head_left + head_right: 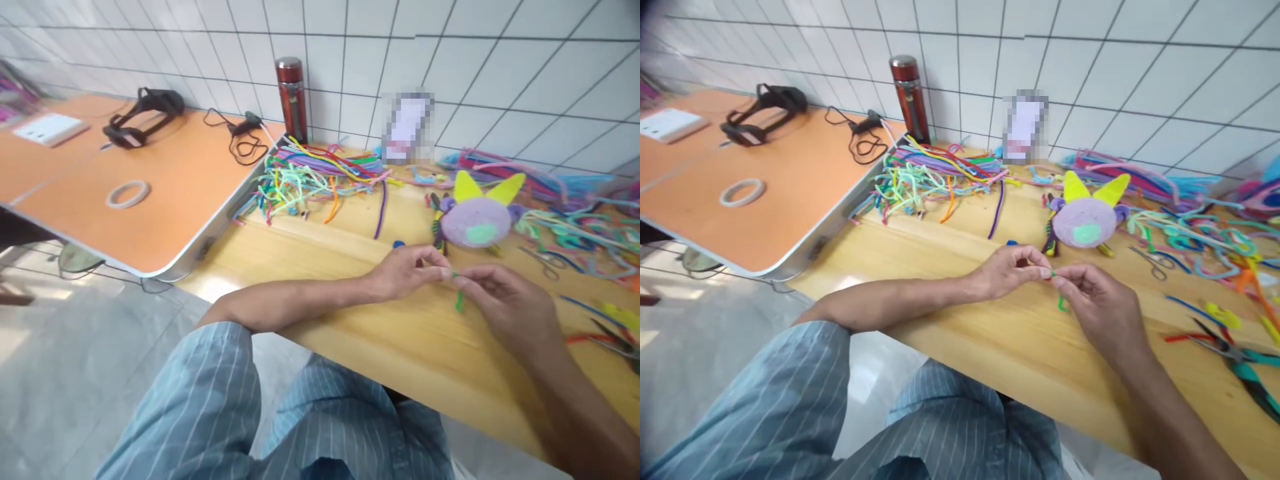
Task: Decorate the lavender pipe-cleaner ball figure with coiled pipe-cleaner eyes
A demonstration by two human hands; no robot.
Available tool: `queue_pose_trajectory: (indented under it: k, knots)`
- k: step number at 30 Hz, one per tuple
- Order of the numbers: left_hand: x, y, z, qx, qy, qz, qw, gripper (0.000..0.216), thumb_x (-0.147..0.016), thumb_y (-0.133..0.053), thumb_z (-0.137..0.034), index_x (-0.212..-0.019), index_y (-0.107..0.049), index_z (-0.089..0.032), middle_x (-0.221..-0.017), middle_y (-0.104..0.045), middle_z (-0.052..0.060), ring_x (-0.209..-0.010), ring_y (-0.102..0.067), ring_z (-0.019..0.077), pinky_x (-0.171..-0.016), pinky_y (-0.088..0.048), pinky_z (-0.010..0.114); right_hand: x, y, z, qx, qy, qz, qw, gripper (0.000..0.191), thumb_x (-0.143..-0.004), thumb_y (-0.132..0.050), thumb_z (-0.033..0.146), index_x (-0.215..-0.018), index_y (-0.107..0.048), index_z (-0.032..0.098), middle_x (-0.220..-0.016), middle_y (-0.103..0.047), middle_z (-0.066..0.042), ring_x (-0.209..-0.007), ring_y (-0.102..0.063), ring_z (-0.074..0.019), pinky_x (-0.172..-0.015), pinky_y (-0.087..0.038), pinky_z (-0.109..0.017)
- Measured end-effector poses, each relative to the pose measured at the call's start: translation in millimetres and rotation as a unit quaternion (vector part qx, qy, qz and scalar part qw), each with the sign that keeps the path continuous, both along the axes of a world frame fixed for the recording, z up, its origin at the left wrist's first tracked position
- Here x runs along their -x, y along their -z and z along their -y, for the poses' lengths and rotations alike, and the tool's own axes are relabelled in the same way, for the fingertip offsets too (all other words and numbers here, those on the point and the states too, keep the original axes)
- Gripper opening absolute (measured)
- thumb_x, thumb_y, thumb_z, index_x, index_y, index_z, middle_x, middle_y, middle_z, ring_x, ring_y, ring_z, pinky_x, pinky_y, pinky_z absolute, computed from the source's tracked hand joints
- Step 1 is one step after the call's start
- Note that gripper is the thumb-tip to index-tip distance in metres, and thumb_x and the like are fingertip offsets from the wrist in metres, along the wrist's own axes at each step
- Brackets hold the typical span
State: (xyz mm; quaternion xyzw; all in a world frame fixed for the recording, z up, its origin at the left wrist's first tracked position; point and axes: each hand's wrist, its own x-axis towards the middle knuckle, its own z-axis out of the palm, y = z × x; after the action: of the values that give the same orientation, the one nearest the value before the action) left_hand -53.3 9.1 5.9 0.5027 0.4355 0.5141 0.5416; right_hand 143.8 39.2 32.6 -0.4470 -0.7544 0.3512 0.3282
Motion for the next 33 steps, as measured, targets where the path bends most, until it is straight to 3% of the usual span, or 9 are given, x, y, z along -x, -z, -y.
queue_pose_trajectory:
  k: [4, 7, 13, 18, 22, 25, 33]
  knots:
    - [-1.3, -6.0, 4.8, 0.007, -0.008, 0.095, 0.995, 0.036, -0.08, -0.088, -0.046, -0.084, -0.069, -0.015, -0.081, -0.069, 0.002, -0.073, -0.059, 0.0122, -0.074, -0.047, 0.028, 9.7, -8.3, 1.3, 0.039, 0.04, -0.036, 0.998, 0.028, -0.077, -0.089, 0.054, -0.079, -0.076, 0.029, -0.068, -0.072, -0.005, -0.06, -0.066, -0.0198, -0.055, -0.052, -0.033]
    - [-2.8, -13.8, 8.7, 0.034, -0.036, 0.164, 0.985, 0.037, -0.081, -0.087, -0.047, -0.088, -0.068, -0.015, -0.077, -0.067, 0.0, -0.069, -0.058, 0.0107, -0.07, -0.046, 0.027, 25.0, -11.4, 3.0, 0.071, 0.071, -0.099, 0.99, 0.026, -0.075, -0.091, 0.047, -0.08, -0.076, 0.027, -0.067, -0.071, -0.005, -0.06, -0.065, -0.02, -0.058, -0.052, -0.034]
    - [-4.1, -18.1, 7.5, 0.038, -0.06, 0.242, 0.968, 0.051, -0.073, -0.09, -0.056, -0.092, -0.067, -0.015, -0.071, -0.062, -0.003, -0.059, -0.049, 0.0073, -0.058, -0.036, 0.024, 44.1, -11.5, 1.0, 0.102, 0.038, -0.161, 0.981, 0.026, -0.08, -0.085, 0.051, -0.082, -0.072, 0.028, -0.07, -0.069, -0.001, -0.063, -0.061, -0.019, -0.063, -0.051, -0.035]
    - [7.0, -21.2, -0.1, 0.004, -0.017, 0.195, 0.981, 0.051, -0.077, -0.085, -0.06, -0.094, -0.068, -0.016, -0.07, -0.059, -0.005, -0.056, -0.047, 0.0061, -0.056, -0.036, 0.024, 36.7, -26.5, -11.9, 0.061, 0.003, -0.098, 0.993, 0.031, -0.079, -0.084, 0.054, -0.078, -0.069, 0.026, -0.064, -0.063, 0.0, -0.058, -0.056, -0.0172, -0.057, -0.045, -0.031]
    - [20.4, -42.9, -3.4, -0.02, 0.039, 0.081, 0.996, 0.049, -0.075, -0.086, -0.059, -0.092, -0.07, -0.016, -0.069, -0.061, -0.004, -0.057, -0.048, 0.0072, -0.055, -0.038, 0.023, 27.3, -49.9, -20.7, 0.014, -0.063, -0.02, 0.998, 0.03, -0.083, -0.078, 0.05, -0.075, -0.069, 0.023, -0.066, -0.063, 0.0, -0.06, -0.053, -0.0153, -0.056, -0.041, -0.028]
    - [24.0, -60.4, -9.1, -0.039, 0.005, 0.043, 0.998, 0.046, -0.072, -0.089, -0.055, -0.084, -0.07, -0.016, -0.067, -0.061, -0.004, -0.057, -0.045, 0.0068, -0.054, -0.035, 0.021, 24.9, -64.5, -26.1, -0.003, -0.087, -0.017, 0.996, 0.026, -0.087, -0.073, 0.046, -0.079, -0.07, 0.021, -0.069, -0.065, 0.0, -0.064, -0.054, -0.0147, -0.059, -0.041, -0.028]
    - [-10.6, -80.5, -23.0, -0.048, -0.092, 0.148, 0.983, 0.048, -0.072, -0.092, -0.056, -0.085, -0.064, -0.02, -0.058, -0.049, -0.008, -0.049, -0.038, 0.0068, -0.049, -0.031, 0.022, 34.4, -70.3, -36.3, 0.019, -0.064, -0.184, 0.981, 0.036, -0.086, -0.078, 0.055, -0.084, -0.065, 0.022, -0.075, -0.064, 0.0, -0.067, -0.057, -0.0154, -0.063, -0.047, -0.03]
